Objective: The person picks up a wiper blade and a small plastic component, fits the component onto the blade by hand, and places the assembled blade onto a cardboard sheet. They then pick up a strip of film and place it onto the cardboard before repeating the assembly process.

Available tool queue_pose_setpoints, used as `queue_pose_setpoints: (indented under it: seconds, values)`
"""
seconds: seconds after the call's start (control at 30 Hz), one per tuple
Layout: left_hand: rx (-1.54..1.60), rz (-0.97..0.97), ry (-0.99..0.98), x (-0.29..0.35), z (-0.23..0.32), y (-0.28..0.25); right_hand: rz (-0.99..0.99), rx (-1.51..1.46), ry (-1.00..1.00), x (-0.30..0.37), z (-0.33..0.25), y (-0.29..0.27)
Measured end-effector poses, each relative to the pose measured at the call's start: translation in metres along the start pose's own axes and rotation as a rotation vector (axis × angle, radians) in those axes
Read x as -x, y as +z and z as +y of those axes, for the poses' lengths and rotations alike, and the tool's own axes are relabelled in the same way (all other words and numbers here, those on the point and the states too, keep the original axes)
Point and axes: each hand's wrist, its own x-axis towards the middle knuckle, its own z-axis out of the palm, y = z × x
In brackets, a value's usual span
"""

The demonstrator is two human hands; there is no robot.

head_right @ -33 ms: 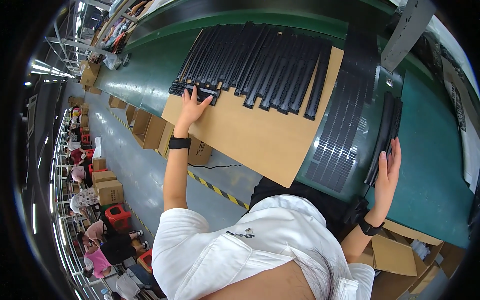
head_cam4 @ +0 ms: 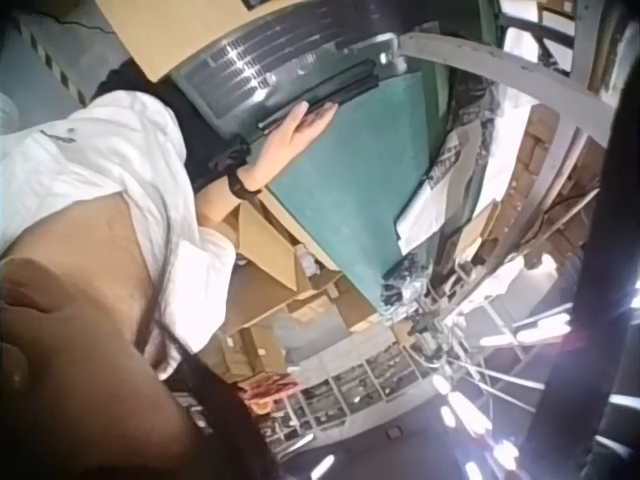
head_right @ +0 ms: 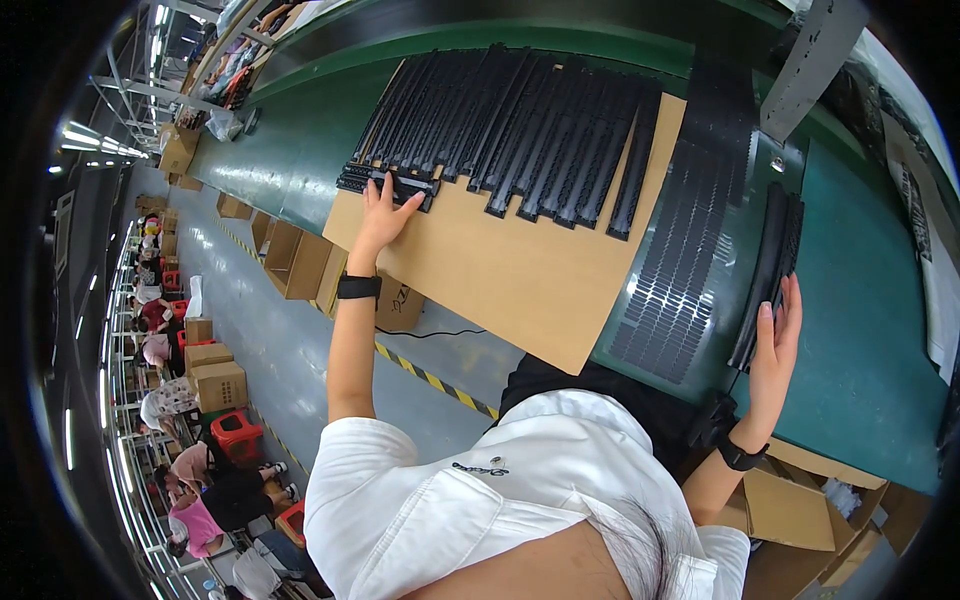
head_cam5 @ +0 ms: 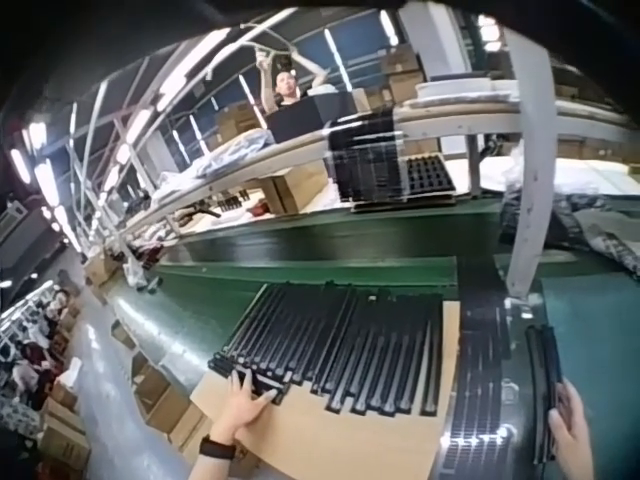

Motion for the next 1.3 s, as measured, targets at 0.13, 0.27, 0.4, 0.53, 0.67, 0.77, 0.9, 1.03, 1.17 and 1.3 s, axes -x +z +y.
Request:
queue_pose_setpoints:
  seconds: [0.13, 0.27, 0.4, 0.53, 0.67, 0.77, 0.9, 1.03, 1.17, 1.3]
  values:
    - [-0.274, 0.189, 0.034, 0.015, 0.031, -0.004, 0.023, 0.020, -0.001, -0.003, -0.002, -0.007]
    - [0.012, 0.181, 0.280, 0.048, 0.093, -0.024, 0.042, 0.042, -0.006, -0.007, 0.001, -0.015]
    - [0.323, -0.460, 0.305, 0.062, 0.132, -0.009, 0.050, -0.016, 0.013, -0.010, 0.004, -0.016]
    - [0.392, -0.422, 0.555, 0.058, 0.140, 0.012, 0.033, 0.007, 0.021, -0.007, 0.006, -0.021]
    - [0.372, -0.292, 0.625, 0.047, 0.150, 0.021, 0.042, 0.004, 0.005, -0.009, 0.013, -0.028]
    - [0.348, -0.214, 0.712, 0.041, 0.158, 0.025, -0.049, -0.022, -0.006, -0.013, -0.006, -0.022]
    - [0.302, -0.145, 0.739, 0.045, 0.167, 0.026, -0.359, 0.146, -0.091, -0.030, -0.050, 0.010]
    - [0.219, -0.585, 0.519, 0.057, 0.193, 0.012, -0.562, 0.358, -0.243, -0.070, -0.055, 0.047]
    - [0.389, -0.519, 0.617, 0.059, 0.208, 0.022, -0.534, 0.555, -0.301, -0.129, -0.016, 0.091]
    - [0.442, -0.406, 0.677, 0.056, 0.215, 0.036, -0.529, 0.629, -0.143, -0.147, -0.009, 0.102]
